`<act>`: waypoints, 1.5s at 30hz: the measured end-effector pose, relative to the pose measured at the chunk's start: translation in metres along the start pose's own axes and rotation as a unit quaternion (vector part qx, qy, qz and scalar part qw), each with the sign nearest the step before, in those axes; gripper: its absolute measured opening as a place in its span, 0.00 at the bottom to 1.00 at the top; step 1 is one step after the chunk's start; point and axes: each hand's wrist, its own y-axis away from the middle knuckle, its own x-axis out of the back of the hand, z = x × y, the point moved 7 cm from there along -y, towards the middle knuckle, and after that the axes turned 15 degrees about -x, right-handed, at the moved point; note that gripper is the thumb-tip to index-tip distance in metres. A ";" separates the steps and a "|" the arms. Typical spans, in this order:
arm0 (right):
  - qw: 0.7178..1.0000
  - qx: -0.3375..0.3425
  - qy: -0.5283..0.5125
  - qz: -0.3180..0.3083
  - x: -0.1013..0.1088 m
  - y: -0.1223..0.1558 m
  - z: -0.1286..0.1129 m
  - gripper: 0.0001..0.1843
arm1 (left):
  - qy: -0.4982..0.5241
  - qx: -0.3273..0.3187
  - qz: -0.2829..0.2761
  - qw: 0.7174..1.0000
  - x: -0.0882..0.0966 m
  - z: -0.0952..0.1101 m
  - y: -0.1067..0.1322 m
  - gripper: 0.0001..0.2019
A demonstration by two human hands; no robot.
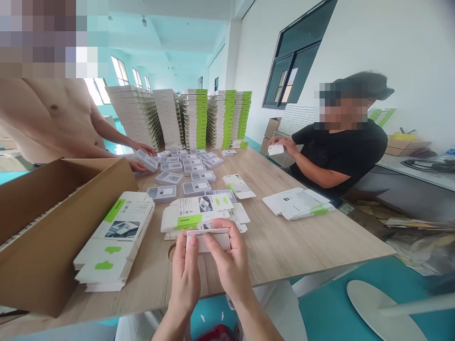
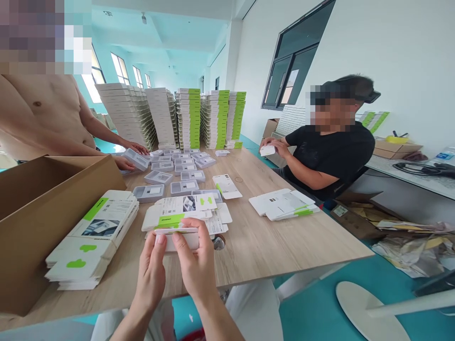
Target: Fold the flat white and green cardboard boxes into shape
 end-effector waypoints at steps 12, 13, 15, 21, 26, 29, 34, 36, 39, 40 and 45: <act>0.999 0.021 -0.002 0.033 0.003 -0.015 0.012 0.16 | 0.027 -0.005 -0.029 0.999 0.001 -0.019 -0.009 0.25; 0.999 0.014 -0.005 0.042 0.005 -0.015 0.010 0.17 | 0.035 -0.004 -0.043 0.998 -0.002 -0.018 -0.008 0.25; 0.998 -0.007 -0.013 0.060 0.010 -0.017 0.007 0.17 | 0.045 -0.005 -0.073 0.996 -0.008 -0.016 -0.005 0.26; 0.993 -0.098 -0.033 0.050 0.012 -0.022 0.005 0.15 | 0.008 -0.028 -0.076 0.997 -0.003 -0.009 -0.009 0.27; 0.993 -0.115 -0.026 -0.002 0.002 -0.018 -0.001 0.23 | -0.022 -0.031 -0.041 0.998 0.001 0.001 -0.014 0.22; 0.996 -0.085 -0.001 0.032 0.005 -0.012 -0.001 0.14 | -0.029 -0.035 -0.027 0.999 -0.001 0.010 -0.011 0.22; 0.994 -0.061 -0.003 0.093 0.014 -0.011 0.006 0.13 | -0.022 -0.075 -0.004 0.997 0.000 0.020 -0.006 0.28; 0.993 -0.048 -0.004 0.105 0.016 -0.013 0.006 0.14 | -0.036 -0.095 -0.018 0.995 -0.001 0.023 -0.006 0.26; 0.993 -0.031 -0.001 0.111 0.018 -0.010 0.002 0.19 | -0.065 -0.074 -0.038 0.994 -0.002 0.023 -0.005 0.19; 0.994 -0.026 0.003 0.102 0.017 -0.008 0.001 0.22 | -0.065 -0.058 -0.038 0.995 0.000 0.021 -0.005 0.19; 0.992 0.000 0.111 -0.057 -0.008 0.024 0.018 0.24 | -0.109 0.024 0.029 0.993 0.029 0.010 -0.012 0.27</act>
